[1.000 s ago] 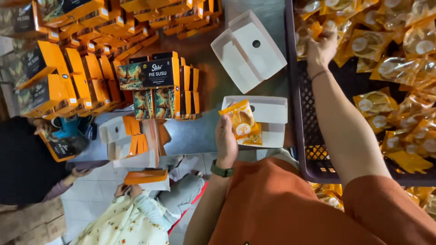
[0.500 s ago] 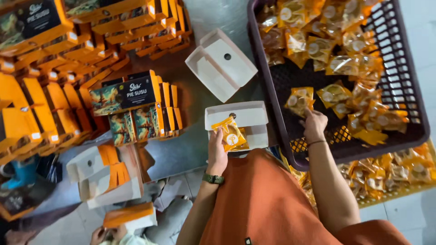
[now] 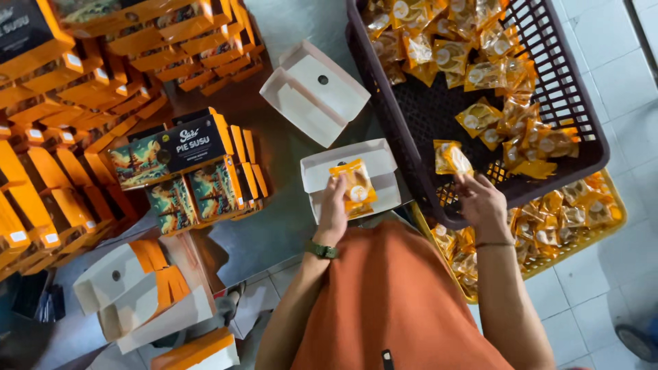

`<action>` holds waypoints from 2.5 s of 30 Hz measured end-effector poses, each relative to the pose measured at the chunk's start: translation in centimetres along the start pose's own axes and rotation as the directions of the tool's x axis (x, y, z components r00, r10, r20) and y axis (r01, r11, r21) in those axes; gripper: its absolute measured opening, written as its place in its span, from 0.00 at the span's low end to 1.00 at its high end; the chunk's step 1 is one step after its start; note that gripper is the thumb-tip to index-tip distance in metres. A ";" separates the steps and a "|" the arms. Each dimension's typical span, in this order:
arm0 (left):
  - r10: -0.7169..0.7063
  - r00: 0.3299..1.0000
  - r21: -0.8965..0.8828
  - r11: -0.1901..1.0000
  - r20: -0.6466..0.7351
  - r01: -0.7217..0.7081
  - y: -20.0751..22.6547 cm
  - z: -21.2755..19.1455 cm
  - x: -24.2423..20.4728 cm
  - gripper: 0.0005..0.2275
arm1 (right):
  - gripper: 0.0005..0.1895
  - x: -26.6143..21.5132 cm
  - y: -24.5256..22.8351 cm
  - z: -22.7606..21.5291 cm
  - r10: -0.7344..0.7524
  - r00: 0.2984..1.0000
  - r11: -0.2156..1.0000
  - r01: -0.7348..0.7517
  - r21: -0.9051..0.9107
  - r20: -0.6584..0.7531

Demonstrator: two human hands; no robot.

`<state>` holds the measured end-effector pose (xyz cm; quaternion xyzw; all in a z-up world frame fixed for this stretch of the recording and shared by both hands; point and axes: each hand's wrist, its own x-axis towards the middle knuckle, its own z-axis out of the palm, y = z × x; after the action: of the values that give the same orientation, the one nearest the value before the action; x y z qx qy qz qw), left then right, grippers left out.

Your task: The person packs small yellow snack packets into white cardboard boxes. They repeatedly pick packets from a purple basket, place them into the open boxes, and then close the boxes. Another person is visible in the background also handling boxes.

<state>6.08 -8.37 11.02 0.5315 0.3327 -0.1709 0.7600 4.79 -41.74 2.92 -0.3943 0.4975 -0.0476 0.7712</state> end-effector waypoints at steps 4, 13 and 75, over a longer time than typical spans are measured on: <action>0.091 0.970 0.066 0.992 0.224 -0.109 -3.6 0.4 1.7 0.33 | 0.34 -12.8 2.4 9.3 -0.088 0.969 0.959 0.145 -0.244 0.232; 0.195 0.980 0.131 0.971 0.049 -0.200 -2.4 0.5 -1.0 0.25 | 0.37 -14.8 8.8 10.0 -0.131 0.724 0.187 0.689 -0.700 0.678; 0.576 0.782 0.783 0.361 0.240 -0.506 -5.1 5.1 4.3 0.19 | 0.15 16.2 -12.5 8.8 0.014 0.494 -0.864 0.443 -0.238 0.869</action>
<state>7.69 -14.55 5.58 0.9034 0.0498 -0.0244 0.4252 23.93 -52.92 0.96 -0.9790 -0.1462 0.0855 -0.1134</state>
